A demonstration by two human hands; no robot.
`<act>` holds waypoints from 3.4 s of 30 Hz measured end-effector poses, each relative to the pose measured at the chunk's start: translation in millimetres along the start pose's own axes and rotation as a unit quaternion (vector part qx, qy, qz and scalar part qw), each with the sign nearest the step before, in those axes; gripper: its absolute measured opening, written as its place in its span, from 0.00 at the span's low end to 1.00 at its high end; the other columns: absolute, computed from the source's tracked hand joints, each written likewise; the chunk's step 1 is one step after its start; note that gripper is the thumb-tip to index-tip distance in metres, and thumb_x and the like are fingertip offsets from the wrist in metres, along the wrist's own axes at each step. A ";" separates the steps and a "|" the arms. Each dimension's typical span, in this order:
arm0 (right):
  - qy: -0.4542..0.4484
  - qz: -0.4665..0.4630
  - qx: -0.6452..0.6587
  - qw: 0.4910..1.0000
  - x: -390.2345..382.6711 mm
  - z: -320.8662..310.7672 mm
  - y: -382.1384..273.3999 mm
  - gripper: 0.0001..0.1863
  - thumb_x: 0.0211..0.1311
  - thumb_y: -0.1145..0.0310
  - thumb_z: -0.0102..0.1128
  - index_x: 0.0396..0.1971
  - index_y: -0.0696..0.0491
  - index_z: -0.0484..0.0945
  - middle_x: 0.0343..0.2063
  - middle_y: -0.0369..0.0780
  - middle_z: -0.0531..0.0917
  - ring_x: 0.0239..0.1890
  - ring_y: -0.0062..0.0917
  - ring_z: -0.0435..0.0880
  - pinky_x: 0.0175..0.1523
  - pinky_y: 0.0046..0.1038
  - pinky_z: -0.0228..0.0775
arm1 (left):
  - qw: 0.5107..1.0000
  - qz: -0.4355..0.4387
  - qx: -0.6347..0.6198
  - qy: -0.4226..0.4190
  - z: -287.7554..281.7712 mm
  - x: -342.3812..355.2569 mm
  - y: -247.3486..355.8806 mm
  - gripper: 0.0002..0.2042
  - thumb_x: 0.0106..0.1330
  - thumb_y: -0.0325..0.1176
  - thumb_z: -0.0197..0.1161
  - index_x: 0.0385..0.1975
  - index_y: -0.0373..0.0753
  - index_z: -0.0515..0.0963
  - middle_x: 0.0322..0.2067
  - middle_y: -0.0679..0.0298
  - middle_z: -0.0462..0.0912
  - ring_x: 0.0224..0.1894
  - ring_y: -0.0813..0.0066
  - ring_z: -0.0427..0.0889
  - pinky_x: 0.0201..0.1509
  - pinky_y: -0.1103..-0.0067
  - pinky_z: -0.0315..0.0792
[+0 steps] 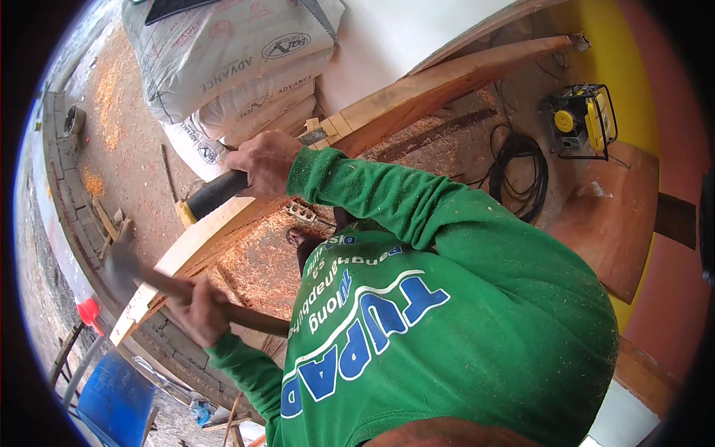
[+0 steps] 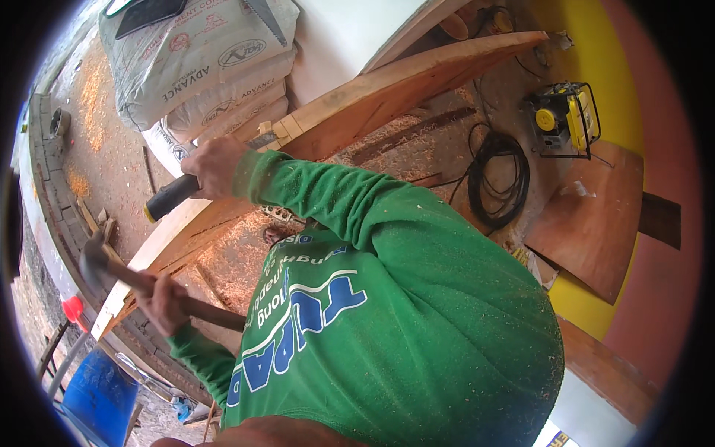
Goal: The person carves a recess into the edge of a wooden door using a chisel and a hammer, periodically checking the fit with a metal hinge.
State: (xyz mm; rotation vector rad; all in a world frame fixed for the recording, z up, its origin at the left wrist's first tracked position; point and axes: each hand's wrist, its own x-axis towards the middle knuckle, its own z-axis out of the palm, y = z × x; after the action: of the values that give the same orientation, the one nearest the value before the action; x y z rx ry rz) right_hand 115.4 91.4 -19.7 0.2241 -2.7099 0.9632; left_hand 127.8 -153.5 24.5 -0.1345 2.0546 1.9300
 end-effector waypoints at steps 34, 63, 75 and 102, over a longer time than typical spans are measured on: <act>-0.022 -0.006 -0.013 1.000 -10.8 -15.3 14.5 0.13 0.37 0.60 0.63 0.21 0.52 0.74 0.19 0.41 0.76 0.25 0.35 0.78 0.32 0.33 0.70 | 0.971 0.045 0.214 -0.092 32.6 0.5 -12.9 0.07 0.48 0.23 0.56 0.26 0.37 0.66 0.15 0.69 0.67 0.16 0.85 0.66 0.18 0.86 0.62; 0.044 0.011 0.042 0.998 29.5 14.4 -18.8 0.08 0.38 0.66 0.63 0.18 0.52 0.74 0.14 0.41 0.76 0.19 0.33 0.78 0.28 0.33 0.71 | 0.997 0.022 0.073 0.032 -8.2 -26.9 18.3 0.07 0.53 0.21 0.55 0.28 0.35 0.64 0.14 0.65 0.68 0.12 0.80 0.68 0.14 0.86 0.63; -0.010 0.035 0.037 0.999 29.0 16.9 -13.6 0.07 0.40 0.65 0.59 0.19 0.52 0.75 0.16 0.42 0.77 0.21 0.34 0.79 0.30 0.34 0.71 | 0.998 0.045 -0.026 0.042 -18.1 5.1 26.1 0.08 0.52 0.21 0.55 0.27 0.36 0.63 0.14 0.68 0.65 0.11 0.83 0.64 0.12 0.88 0.60; -0.066 0.085 -0.052 0.993 21.0 14.8 1.2 0.07 0.38 0.68 0.58 0.22 0.51 0.76 0.19 0.43 0.78 0.25 0.35 0.80 0.32 0.35 0.72 | 0.989 -0.012 0.147 -0.025 -7.3 13.1 1.4 0.07 0.50 0.22 0.54 0.25 0.35 0.63 0.13 0.67 0.66 0.10 0.81 0.66 0.11 0.85 0.63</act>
State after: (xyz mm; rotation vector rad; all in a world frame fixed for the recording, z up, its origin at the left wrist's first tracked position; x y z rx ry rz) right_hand 92.3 81.8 -25.4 0.0371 -2.9304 0.8759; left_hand 113.9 -158.7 22.2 -0.0432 2.2625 1.5778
